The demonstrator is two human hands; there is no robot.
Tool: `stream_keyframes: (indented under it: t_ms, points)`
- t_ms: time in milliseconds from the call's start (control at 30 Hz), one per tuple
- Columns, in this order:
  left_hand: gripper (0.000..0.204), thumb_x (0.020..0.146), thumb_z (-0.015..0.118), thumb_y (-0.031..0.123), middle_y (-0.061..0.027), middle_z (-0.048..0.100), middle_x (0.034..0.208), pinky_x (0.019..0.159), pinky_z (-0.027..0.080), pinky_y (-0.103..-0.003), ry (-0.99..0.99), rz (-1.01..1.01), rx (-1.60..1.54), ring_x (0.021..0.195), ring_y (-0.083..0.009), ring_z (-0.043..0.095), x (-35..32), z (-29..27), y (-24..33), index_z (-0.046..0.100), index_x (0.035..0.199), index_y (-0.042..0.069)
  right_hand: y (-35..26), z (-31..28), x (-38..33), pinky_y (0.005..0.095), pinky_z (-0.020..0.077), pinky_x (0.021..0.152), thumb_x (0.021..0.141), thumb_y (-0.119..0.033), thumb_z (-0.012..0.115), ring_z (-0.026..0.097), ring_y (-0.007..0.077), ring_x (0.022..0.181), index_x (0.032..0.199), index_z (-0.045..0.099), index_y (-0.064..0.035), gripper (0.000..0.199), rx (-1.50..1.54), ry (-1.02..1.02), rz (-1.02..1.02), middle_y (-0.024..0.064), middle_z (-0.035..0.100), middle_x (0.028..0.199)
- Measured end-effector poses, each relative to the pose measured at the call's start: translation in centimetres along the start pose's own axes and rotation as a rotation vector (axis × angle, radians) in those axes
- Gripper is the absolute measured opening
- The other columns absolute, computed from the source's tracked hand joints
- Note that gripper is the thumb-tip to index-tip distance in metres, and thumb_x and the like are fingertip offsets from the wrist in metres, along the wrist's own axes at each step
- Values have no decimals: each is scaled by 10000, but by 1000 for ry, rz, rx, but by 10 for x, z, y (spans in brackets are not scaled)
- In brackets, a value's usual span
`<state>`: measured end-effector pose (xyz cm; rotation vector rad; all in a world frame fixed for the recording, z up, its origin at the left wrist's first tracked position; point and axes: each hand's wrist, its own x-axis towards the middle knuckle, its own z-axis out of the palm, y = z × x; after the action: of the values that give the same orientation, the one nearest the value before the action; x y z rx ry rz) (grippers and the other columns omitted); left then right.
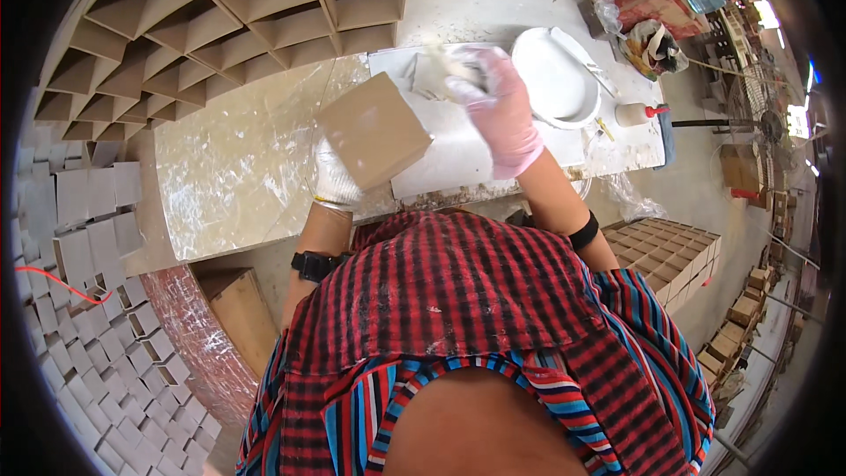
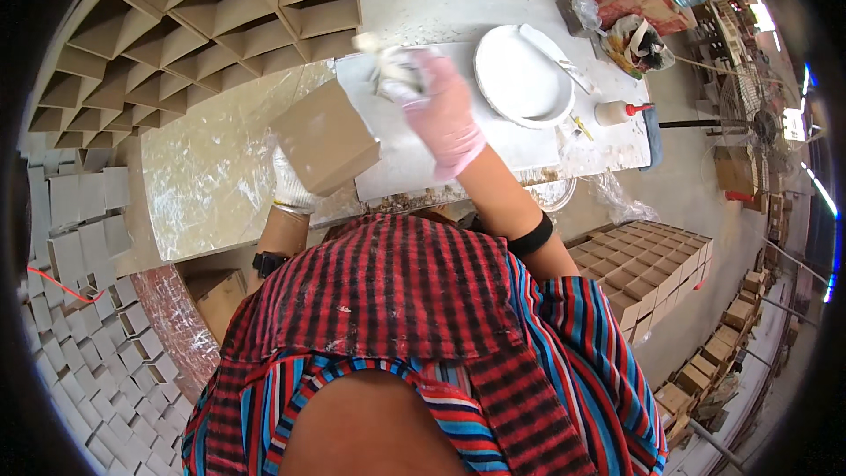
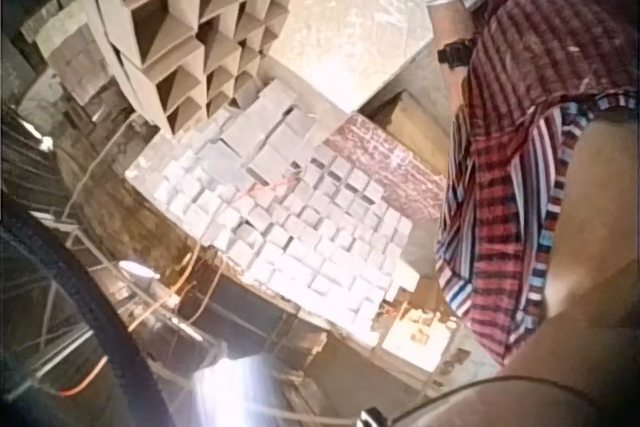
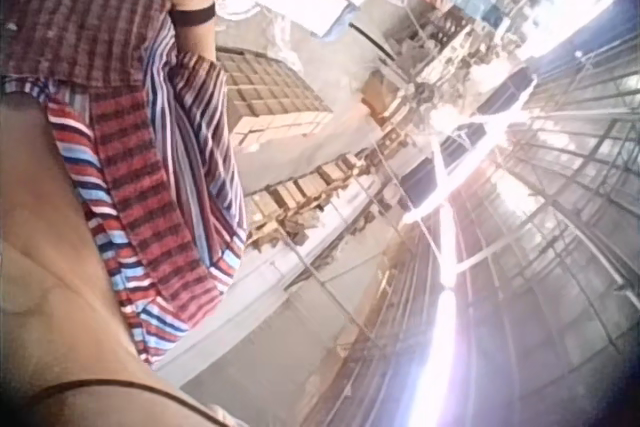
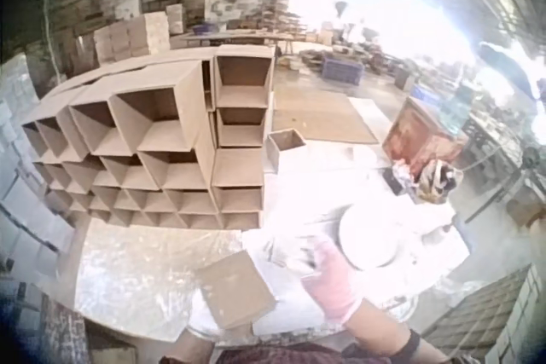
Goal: Applying adhesive paste to cardboard boxes using a cloth and stacking them on a table.
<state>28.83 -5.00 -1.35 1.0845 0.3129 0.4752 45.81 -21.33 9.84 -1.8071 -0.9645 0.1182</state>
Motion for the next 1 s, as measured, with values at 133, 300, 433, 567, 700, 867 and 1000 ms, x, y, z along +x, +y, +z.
stream_keyframes:
  t_ms: [133, 300, 433, 567, 700, 867, 1000]
  points:
    - [393, 951, 312, 279, -125, 530, 1182, 934, 428, -385, -147, -235, -756, 1091, -261, 515, 20, 17, 19, 432, 1247, 48, -30, 24, 8, 400, 463, 785, 763, -130, 636, 581, 343, 882, 1095, 589, -96, 337, -334, -282, -383, 186, 588, 985]
    - [354, 857, 502, 278, -101, 595, 1046, 791, 477, -380, -209, 303, 819, 924, -239, 583, 36, 32, 49, 522, 1141, 67, -41, 27, 20, 418, 431, 889, 770, -142, 636, 521, 333, 1068, 1200, 525, -109, 445, -160, -411, -237, 188, 569, 1085]
    - [365, 892, 451, 229, -114, 542, 1145, 877, 441, -351, -296, 508, 1534, 1033, -239, 537, 39, 36, 69, 463, 1209, 48, -41, 20, 21, 438, 395, 941, 746, -222, 677, 474, 371, 1131, 1254, 465, -86, 566, -151, -344, -287, 205, 544, 1141]
    - [379, 882, 476, 208, -121, 527, 1183, 915, 421, -337, -274, 399, 1287, 1073, -230, 519, 32, 47, 81, 461, 1222, 42, -39, 14, 14, 465, 406, 891, 707, -308, 718, 485, 393, 1072, 1180, 503, -74, 570, -362, -342, -160, 204, 551, 1060]
    - [384, 906, 448, 202, -115, 505, 1231, 935, 407, -340, -230, 508, 1540, 1104, -231, 501, 28, 52, 77, 434, 1258, 49, -37, 12, 6, 460, 447, 775, 734, -318, 705, 545, 369, 919, 1093, 527, -70, 472, -420, -185, -289, 175, 554, 952]
    - [390, 923, 426, 241, -112, 500, 1245, 939, 404, -352, -376, -162, -477, 1112, -245, 494, 27, 29, 52, 429, 1267, 57, -41, 11, 7, 408, 481, 692, 819, -285, 629, 589, 359, 796, 1080, 524, -61, 359, -33, -73, 66, 183, 591, 891]
    - [383, 942, 373, 276, -118, 520, 1209, 899, 435, -361, -412, -176, -654, 1089, -247, 509, 45, 27, 33, 441, 1250, 58, -53, 19, 9, 360, 483, 751, 839, -284, 604, 613, 301, 865, 1118, 527, -16, 394, -192, -164, 95, 170, 626, 934]
